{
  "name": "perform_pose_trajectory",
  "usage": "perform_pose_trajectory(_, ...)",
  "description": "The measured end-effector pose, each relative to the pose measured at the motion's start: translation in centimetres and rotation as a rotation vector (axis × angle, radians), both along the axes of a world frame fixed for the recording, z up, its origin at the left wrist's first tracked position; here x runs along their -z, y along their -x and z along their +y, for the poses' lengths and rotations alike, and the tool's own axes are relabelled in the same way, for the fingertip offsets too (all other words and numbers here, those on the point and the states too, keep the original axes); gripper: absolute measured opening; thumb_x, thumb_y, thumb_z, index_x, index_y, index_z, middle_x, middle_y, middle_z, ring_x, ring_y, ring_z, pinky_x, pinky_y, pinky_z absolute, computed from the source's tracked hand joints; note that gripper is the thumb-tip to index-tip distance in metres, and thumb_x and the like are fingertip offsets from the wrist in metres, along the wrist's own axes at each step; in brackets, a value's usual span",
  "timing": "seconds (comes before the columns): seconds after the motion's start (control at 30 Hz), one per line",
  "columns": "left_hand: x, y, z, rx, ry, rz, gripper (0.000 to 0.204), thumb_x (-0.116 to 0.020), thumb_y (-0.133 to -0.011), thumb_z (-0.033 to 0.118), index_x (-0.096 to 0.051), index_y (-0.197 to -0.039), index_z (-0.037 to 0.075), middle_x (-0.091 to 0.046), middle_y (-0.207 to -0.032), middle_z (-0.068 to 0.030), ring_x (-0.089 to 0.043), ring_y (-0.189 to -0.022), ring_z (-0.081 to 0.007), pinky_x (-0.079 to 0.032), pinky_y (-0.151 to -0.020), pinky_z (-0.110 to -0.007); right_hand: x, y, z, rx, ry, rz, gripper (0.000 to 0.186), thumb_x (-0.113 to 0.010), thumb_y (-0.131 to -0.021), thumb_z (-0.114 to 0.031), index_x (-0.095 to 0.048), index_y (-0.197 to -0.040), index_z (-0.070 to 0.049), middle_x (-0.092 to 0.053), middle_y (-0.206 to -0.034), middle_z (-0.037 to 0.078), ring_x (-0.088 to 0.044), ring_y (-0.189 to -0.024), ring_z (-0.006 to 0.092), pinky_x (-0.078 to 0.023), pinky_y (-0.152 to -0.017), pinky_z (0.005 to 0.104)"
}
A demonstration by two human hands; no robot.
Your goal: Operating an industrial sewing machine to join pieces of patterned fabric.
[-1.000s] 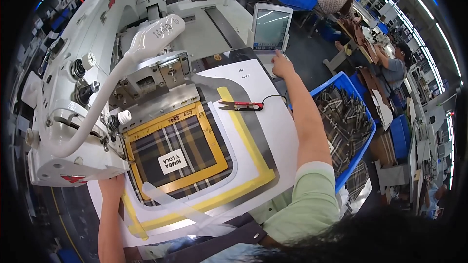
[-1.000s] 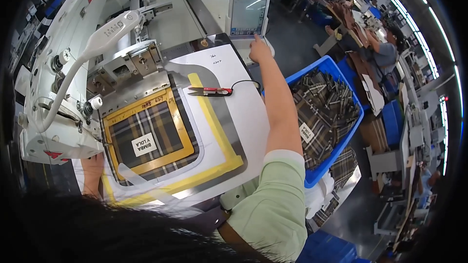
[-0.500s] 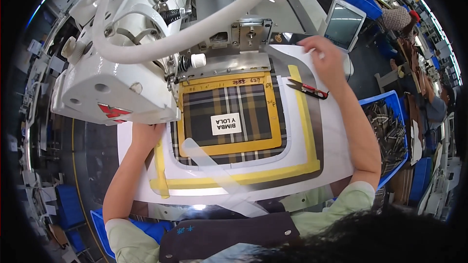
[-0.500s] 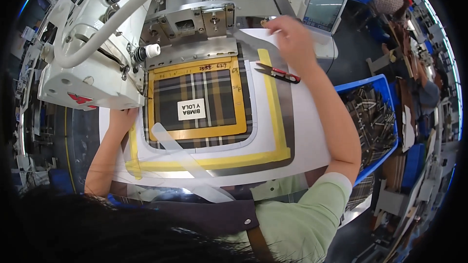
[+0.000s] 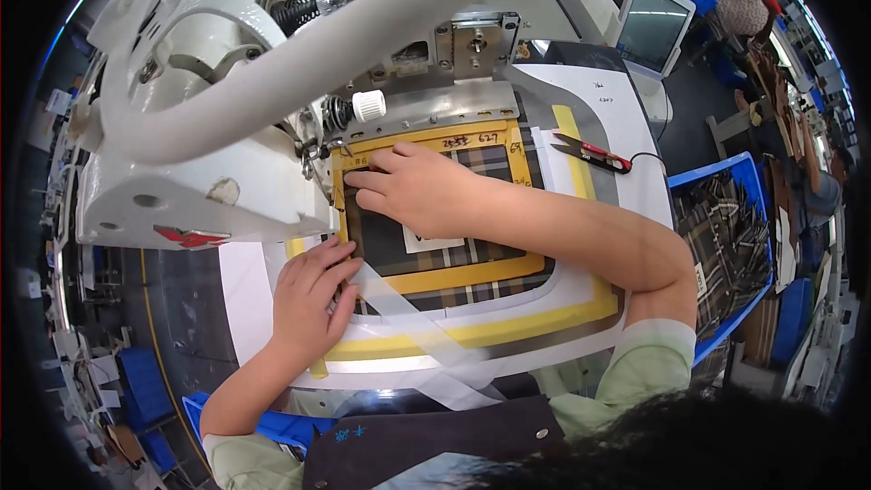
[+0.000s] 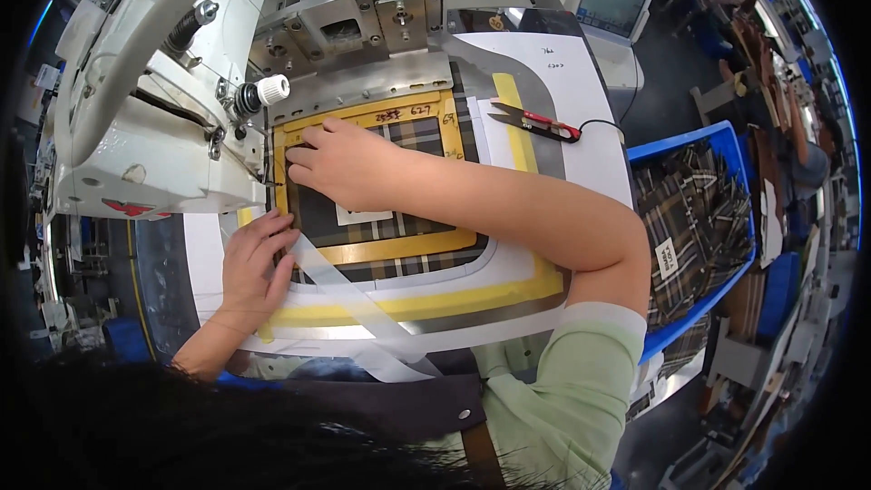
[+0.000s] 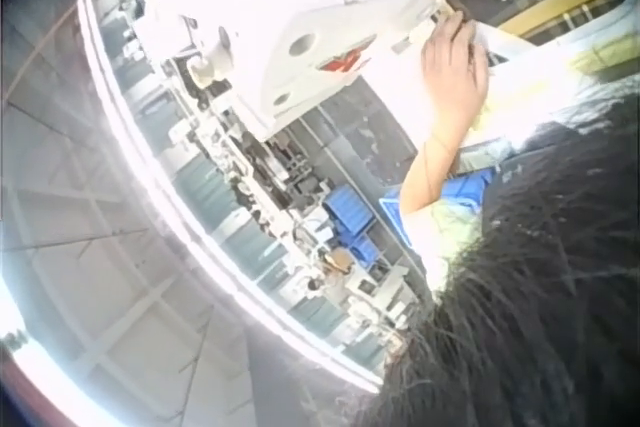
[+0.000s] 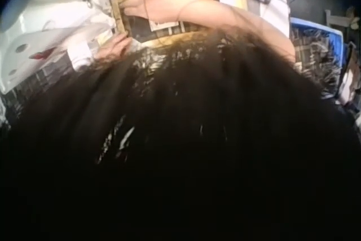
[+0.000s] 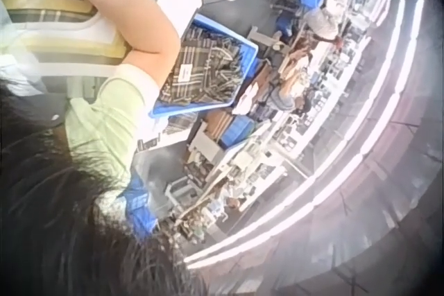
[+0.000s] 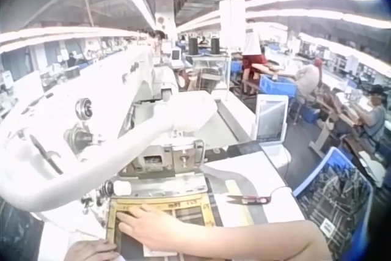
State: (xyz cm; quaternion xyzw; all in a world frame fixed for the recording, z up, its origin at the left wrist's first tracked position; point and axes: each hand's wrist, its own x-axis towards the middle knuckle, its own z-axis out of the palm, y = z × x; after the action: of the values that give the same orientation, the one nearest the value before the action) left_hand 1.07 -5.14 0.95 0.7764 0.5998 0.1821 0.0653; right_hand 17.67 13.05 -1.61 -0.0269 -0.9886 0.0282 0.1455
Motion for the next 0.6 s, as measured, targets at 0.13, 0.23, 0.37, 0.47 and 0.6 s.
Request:
perform_pose_trajectory(0.13, 0.3, -0.9, 0.8, 0.013, 0.005, 0.072, 0.036, -0.064, -0.077, 0.012, -0.06, -0.113, 0.007, -0.059, -0.122, -0.0081, -0.053, -0.117, -0.0287, -0.041, -0.095, -0.042, -0.1, 0.2, -0.3, 0.029, -0.093, -0.008, 0.028, -0.054, -0.08, -0.017, -0.06, -0.106, -0.009, -0.054, -0.129, 0.005, -0.052, -0.106, 0.0204, -0.04, -0.088, 0.033)
perform_pose_trajectory(0.23, 0.3, -1.2, 0.5, 0.011, 0.021, 0.168, 0.043, -0.064, -0.077, 0.016, -0.058, -0.119, 0.007, -0.057, -0.127, -0.0081, -0.051, -0.119, -0.0286, -0.039, -0.099, -0.043, -0.2, 0.4, -1.0, 0.08, -0.165, -0.012, 0.028, -0.054, -0.081, -0.019, -0.06, -0.106, -0.009, -0.055, -0.128, 0.006, -0.053, -0.104, 0.0194, -0.04, -0.087, 0.0325)
perform_pose_trajectory(0.37, 0.4, -1.3, 0.5, 0.002, 0.01, 0.251, 0.046, -0.064, -0.077, 0.017, -0.056, -0.122, 0.007, -0.055, -0.13, -0.0077, -0.05, -0.121, -0.0274, -0.036, -0.102, -0.044, -0.3, 0.7, -1.9, 0.14, -0.17, -0.048, 0.029, -0.055, -0.08, -0.019, -0.06, -0.106, -0.008, -0.056, -0.125, 0.006, -0.053, -0.104, 0.0201, -0.039, -0.088, 0.033)
perform_pose_trajectory(0.47, 0.4, -1.4, 0.6, 0.0, 0.001, 0.263, 0.046, -0.064, -0.077, 0.017, -0.056, -0.122, 0.007, -0.055, -0.131, -0.0074, -0.05, -0.122, -0.0266, -0.035, -0.104, -0.044, 0.6, 0.5, -1.0, 0.144, -0.059, 0.034, 0.028, -0.056, -0.079, -0.016, -0.06, -0.106, -0.008, -0.056, -0.127, 0.006, -0.053, -0.108, 0.0206, -0.039, -0.09, 0.0334)
perform_pose_trajectory(0.6, 0.7, -1.2, 0.4, -0.002, -0.013, 0.231, 0.046, -0.065, -0.077, 0.017, -0.056, -0.122, 0.007, -0.055, -0.131, -0.0073, -0.051, -0.122, -0.0267, -0.034, -0.105, -0.044, 0.9, -0.5, -0.4, 0.073, -0.01, 0.064, 0.028, -0.056, -0.079, -0.014, -0.059, -0.106, -0.008, -0.053, -0.133, 0.005, -0.052, -0.111, 0.0198, -0.04, -0.091, 0.0335)
